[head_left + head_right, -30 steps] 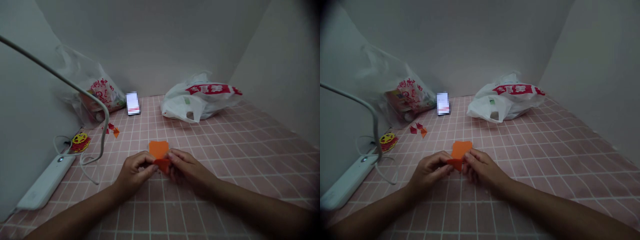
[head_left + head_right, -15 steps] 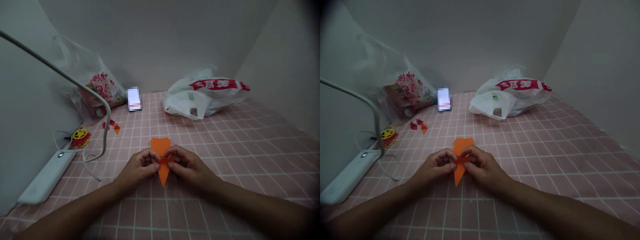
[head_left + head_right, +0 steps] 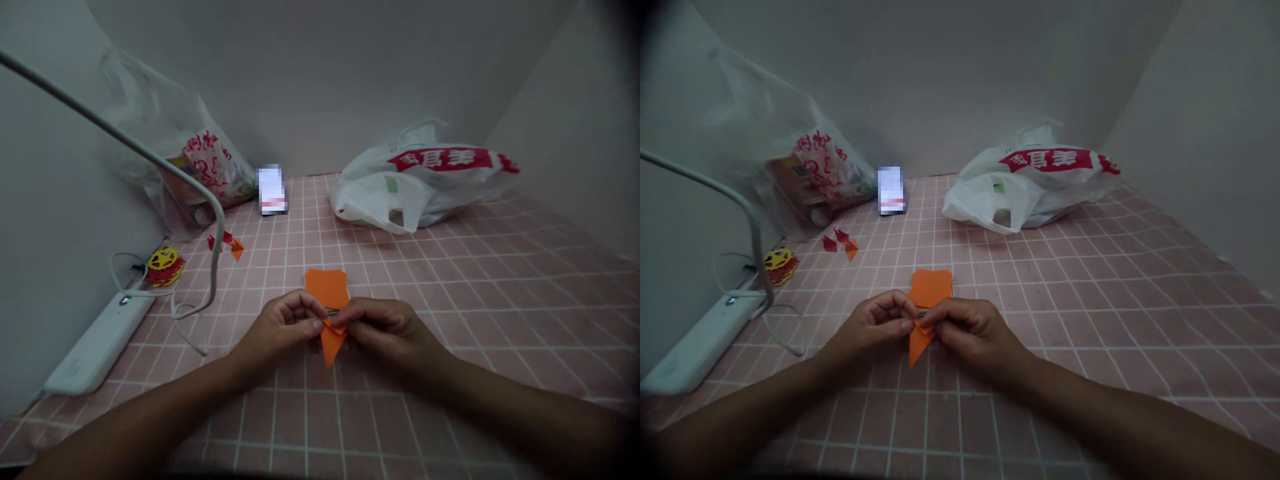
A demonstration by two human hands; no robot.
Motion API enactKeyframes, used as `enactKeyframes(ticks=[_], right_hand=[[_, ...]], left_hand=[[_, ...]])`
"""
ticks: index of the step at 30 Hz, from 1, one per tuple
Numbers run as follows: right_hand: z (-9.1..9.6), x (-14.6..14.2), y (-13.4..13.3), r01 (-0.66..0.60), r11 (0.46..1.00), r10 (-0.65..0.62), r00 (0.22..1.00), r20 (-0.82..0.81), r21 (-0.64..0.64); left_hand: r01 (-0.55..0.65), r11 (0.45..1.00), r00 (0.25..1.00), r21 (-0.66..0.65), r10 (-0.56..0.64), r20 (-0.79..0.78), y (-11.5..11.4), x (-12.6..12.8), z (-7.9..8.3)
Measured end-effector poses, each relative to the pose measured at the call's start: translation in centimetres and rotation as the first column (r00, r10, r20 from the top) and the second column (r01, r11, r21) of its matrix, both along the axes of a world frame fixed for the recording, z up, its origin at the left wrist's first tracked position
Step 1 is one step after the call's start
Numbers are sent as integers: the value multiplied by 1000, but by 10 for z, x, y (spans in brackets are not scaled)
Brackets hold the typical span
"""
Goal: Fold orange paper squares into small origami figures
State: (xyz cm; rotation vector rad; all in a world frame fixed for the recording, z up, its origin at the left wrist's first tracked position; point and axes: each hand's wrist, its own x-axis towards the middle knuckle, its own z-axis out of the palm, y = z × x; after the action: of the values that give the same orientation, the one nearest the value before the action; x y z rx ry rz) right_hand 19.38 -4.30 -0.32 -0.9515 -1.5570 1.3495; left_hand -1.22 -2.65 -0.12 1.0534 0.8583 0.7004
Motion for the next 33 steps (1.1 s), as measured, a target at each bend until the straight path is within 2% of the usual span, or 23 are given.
enactKeyframes(ticks=[3,10,15,19,26,33], right_hand=[[0,1,0,-3,1000,2,1000,11,31],[1,0,0,-5,1000,6,999,36,-31],[5,-3,-1,-18,969,-3,996,-86,-246],[7,-4,-1,-53,942,-4,986,-168,-331],[6,-8,-4,-90,934,44,990,-137,-346],[4,-6,-3,-119,913,14,965,-261,-391]], left_hand=[[-13,999,1000,33,14,-13,-1,1,3],[1,997,1000,71,0,-14,-1,4,8],[-13,997,999,70,16,-41,0,3,8],[-14,996,998,88,20,-66,0,3,8],[47,988,987,145,-24,-159,-4,6,8],[-20,994,996,108,29,-78,-2,4,4]])
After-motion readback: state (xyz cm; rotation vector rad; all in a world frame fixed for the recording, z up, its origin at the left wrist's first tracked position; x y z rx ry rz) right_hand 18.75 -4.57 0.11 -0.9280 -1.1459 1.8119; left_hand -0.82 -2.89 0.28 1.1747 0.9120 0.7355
